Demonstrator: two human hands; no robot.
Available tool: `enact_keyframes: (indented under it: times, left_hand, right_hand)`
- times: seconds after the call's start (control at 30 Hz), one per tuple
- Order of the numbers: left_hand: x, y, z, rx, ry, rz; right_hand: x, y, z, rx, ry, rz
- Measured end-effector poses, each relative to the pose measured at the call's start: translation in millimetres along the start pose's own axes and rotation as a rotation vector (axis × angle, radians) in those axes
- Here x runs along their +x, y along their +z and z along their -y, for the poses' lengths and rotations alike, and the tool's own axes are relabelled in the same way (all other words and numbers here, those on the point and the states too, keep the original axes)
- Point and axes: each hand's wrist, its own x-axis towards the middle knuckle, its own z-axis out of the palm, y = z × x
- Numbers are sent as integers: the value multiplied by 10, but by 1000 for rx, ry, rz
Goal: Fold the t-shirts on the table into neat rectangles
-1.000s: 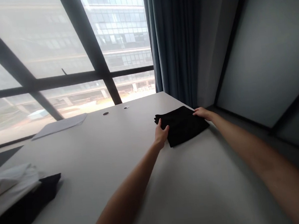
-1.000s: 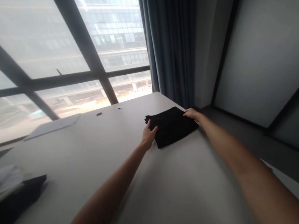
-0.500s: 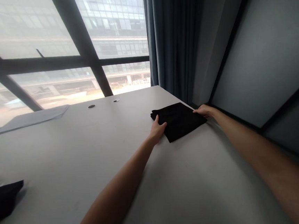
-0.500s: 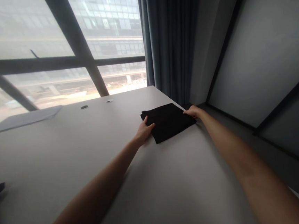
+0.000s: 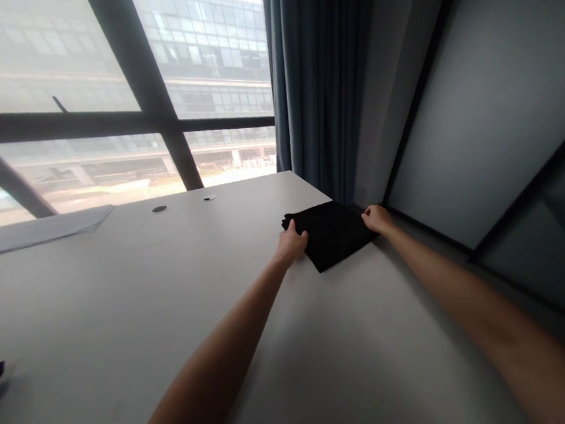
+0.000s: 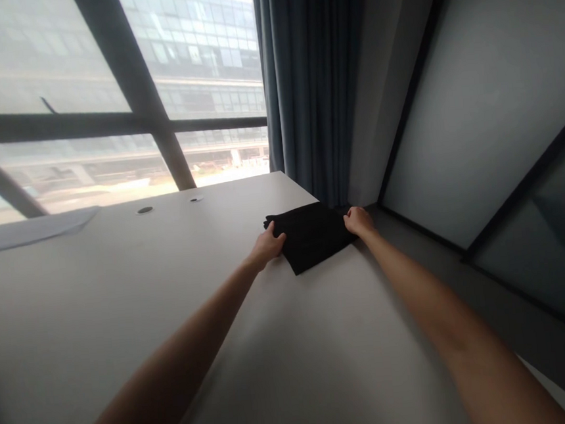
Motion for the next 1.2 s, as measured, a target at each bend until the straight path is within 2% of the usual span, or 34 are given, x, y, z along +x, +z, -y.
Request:
enact_keyframes:
  times: [0.07,0.13,0.2,0.27,0.4,0.5,0.53,0.6,0.67,0.93,1.0,1.07,1.13,1.2]
  left_hand:
    - [54,-81,-66,234,67,-52]
    - [100,-114,-111,415,216,-50]
    - [140,-99,-96,502,317,31]
    - [171,-62,-17,542,292,122]
    - [183,-4,195,550,264,123]
    - [173,8,269,529,284,103]
    - [172,7,274,521,285,103]
    - [174,2,271,508,282,99]
    - [176,-7,263,500,278,100]
    - [153,-23,227,396,278,63]
    - [136,-78,204,249,277,-11]
    - [91,-200,198,59,231,-139]
    - [-8,-395,230,-65,159,-247]
    - [-179,-653,306,-90,118,-294]
  right_hand:
    - [-92,30,52,-22,-85,-24]
    - [-199,82,102,-37,-157,-5]
    - [-305,140,126,-57,-192,47]
    - [-402,182,133,-81,-194,99]
    - [-651,191,264,-110,-226,96]
    - [-1008,219,535,-57,-458,58]
    - [-1156,243,635,-32,-543,83]
    - [-1446,302,808,-48,-671,225]
    - [-1679,351,922,-83,-682,296]
    - [-2164,326,1190,-84,-656,287]
    - [-2321,294,1309,-43,-641,249]
    - [-2495,264,1443,13,-662,238]
    - [-2666,248,1578,63,-697,267]
    - [-2817,257,1707,105,-715,314]
